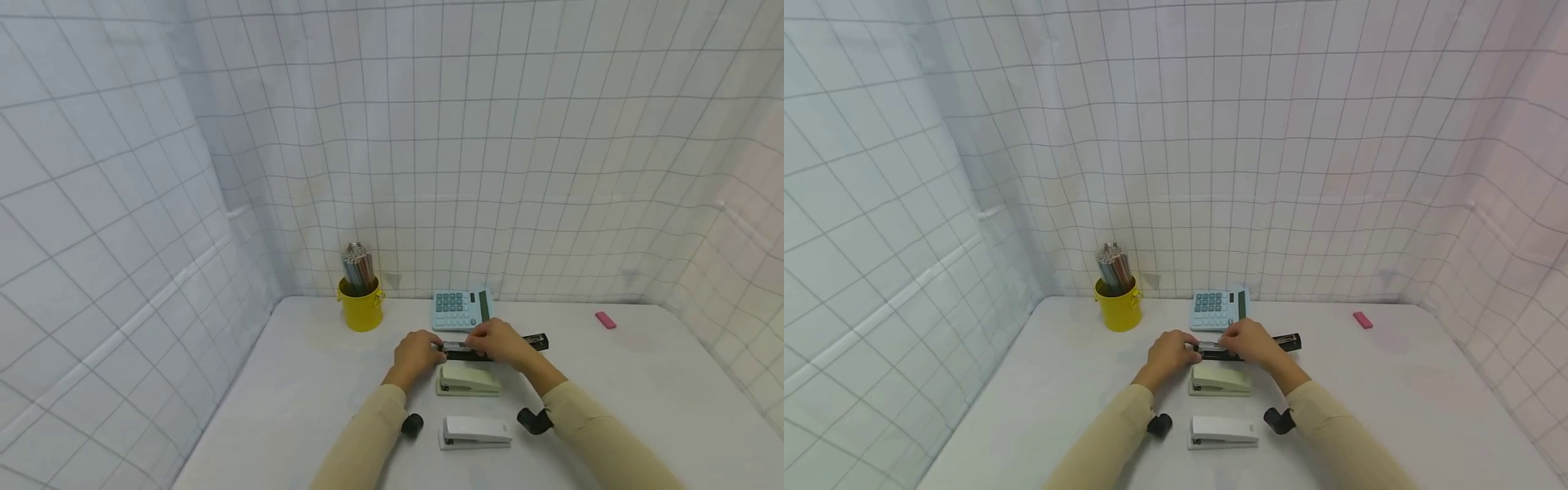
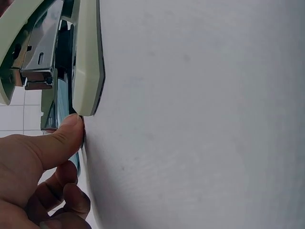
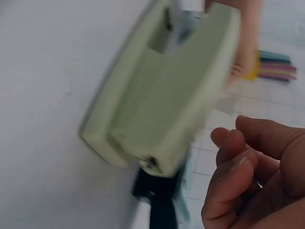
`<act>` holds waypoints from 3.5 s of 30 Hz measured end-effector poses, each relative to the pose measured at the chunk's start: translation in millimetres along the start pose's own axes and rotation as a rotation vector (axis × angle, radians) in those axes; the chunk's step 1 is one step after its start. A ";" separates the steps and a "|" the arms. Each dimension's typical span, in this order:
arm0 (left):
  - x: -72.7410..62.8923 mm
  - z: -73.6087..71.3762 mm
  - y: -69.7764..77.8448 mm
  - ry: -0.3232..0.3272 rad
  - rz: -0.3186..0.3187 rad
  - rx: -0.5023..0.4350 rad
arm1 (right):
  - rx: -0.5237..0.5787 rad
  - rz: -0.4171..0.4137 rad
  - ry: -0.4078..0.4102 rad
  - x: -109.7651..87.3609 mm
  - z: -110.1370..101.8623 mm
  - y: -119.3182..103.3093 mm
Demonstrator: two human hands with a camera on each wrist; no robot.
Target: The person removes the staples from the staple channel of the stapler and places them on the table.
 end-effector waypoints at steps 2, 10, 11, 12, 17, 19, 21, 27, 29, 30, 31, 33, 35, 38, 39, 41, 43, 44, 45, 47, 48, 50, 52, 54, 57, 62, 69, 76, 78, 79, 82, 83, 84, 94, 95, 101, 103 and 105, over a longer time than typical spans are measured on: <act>0.1 -0.4 0.1 0.000 0.003 0.004 | 0.012 0.038 -0.020 6.6 11.3 1.8; 0.2 1.5 0.6 -0.003 0.002 0.009 | -0.098 0.079 -0.009 16.8 22.0 3.4; 0.3 1.6 0.6 -0.004 0.003 0.009 | -0.107 0.080 -0.016 17.5 22.8 3.0; 0.3 1.7 0.6 -0.004 0.004 0.010 | -0.110 0.080 -0.024 18.0 23.7 2.5; 0.3 1.0 -0.1 -0.003 0.006 0.016 | -0.057 0.085 -0.035 20.3 26.8 2.5; 0.2 0.2 -0.3 -0.003 0.001 0.018 | 0.019 0.097 -0.039 20.6 27.3 4.5; 0.0 -0.3 -0.1 -0.006 -0.003 0.018 | 0.118 0.121 -0.037 20.2 26.9 7.8; 0.3 0.6 -0.2 -0.009 0.001 0.023 | 0.316 0.170 -0.001 20.1 25.8 15.9; 0.6 0.8 -0.4 -0.007 0.002 0.023 | 0.329 0.164 0.007 20.6 26.0 14.9; 0.6 0.6 -0.5 -0.006 0.002 0.024 | 0.331 0.164 0.011 20.9 26.0 13.8; 0.7 0.3 -0.5 -0.004 0.001 0.024 | 0.328 0.160 0.013 21.6 26.1 12.6; 0.4 -0.5 -0.3 -0.002 -0.001 0.020 | 0.315 0.156 0.020 22.3 26.1 10.3; 0.3 -1.1 -0.2 -0.002 -0.002 0.017 | 0.303 0.165 0.028 23.5 26.2 8.7; 0.3 -0.8 -0.5 -0.006 -0.002 0.010 | 0.282 0.175 0.042 25.0 26.2 6.3; 0.2 -0.7 -0.6 -0.006 0.000 0.009 | 0.280 0.179 0.045 25.7 26.4 5.5; 0.2 -0.2 -0.9 -0.004 0.003 0.014 | 0.277 0.179 0.052 27.0 26.8 4.0; 0.1 0.1 -1.1 0.002 0.007 0.020 | 0.280 0.163 0.058 28.9 27.3 2.1; 0.0 0.3 -1.2 0.005 0.010 0.021 | 0.283 0.153 0.058 29.9 27.8 1.1; 0.3 0.6 -1.4 0.007 0.013 0.023 | 0.289 0.146 0.058 30.9 28.4 0.4; 0.1 1.0 -2.0 0.011 0.017 0.021 | 0.285 0.132 0.050 32.7 30.2 -1.7; 0.1 1.2 -2.3 0.012 0.020 0.019 | 0.278 0.128 0.042 33.4 31.1 -2.7; 0.6 1.7 -2.9 0.014 0.025 0.016 | 0.260 0.132 0.027 33.9 32.6 -4.4; 0.5 1.9 -3.0 0.017 0.030 0.015 | 0.231 0.141 0.013 34.0 33.7 -5.7; 0.9 2.2 -3.1 0.017 0.031 0.013 | 0.209 0.149 0.004 33.6 34.2 -6.9; 0.8 1.3 -2.4 0.019 0.029 0.015 | 0.191 0.142 -0.003 33.3 34.1 -7.9; 0.2 -0.7 -1.0 0.015 0.024 0.012 | 0.192 0.097 0.005 30.8 27.3 -7.7; 0.6 0.3 -1.1 0.021 0.029 0.010 | 0.260 0.061 0.067 17.5 -0.1 -3.9; -0.3 1.3 -1.0 0.023 0.013 0.003 | 0.309 0.069 0.119 -11.8 -30.0 10.8; -0.4 1.3 -0.9 0.026 0.010 0.003 | 0.292 0.076 0.130 -20.7 -38.0 17.5; -0.6 1.4 -0.8 0.027 0.011 0.006 | 0.290 0.080 0.136 -25.0 -42.3 20.9; -0.5 0.9 -0.2 0.033 0.013 0.010 | 0.278 0.085 0.156 -36.9 -55.6 30.6; -0.5 0.7 0.0 0.036 0.014 0.010 | 0.279 0.089 0.160 -40.5 -59.1 34.0; -0.5 0.4 0.2 0.038 0.014 0.010 | 0.279 0.089 0.160 -44.0 -62.2 37.0; -1.1 1.1 -0.5 0.033 0.008 0.005 | 0.284 0.139 0.147 -73.3 -60.6 64.4; -1.3 1.3 -0.5 0.033 0.008 0.007 | 0.285 0.148 0.145 -75.0 -58.8 67.1; -2.8 2.9 -0.9 0.025 0.007 0.012 | 0.260 0.185 0.110 -82.8 -48.8 78.9; -3.0 3.3 -1.0 0.021 0.003 0.012 | 0.243 0.186 0.093 -84.9 -46.0 80.6; -3.0 3.2 -0.7 0.016 -0.002 0.004 | 0.227 0.182 0.083 -86.1 -43.6 81.7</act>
Point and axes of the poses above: each hand's wrist, its own x-axis towards the middle knuckle, its own z-axis out of the palm, y = z × x, the point moved 5 cm from there along x, towards the middle knuckle, and after that the axes turned 5 degrees about -z, right-handed, at the moved point
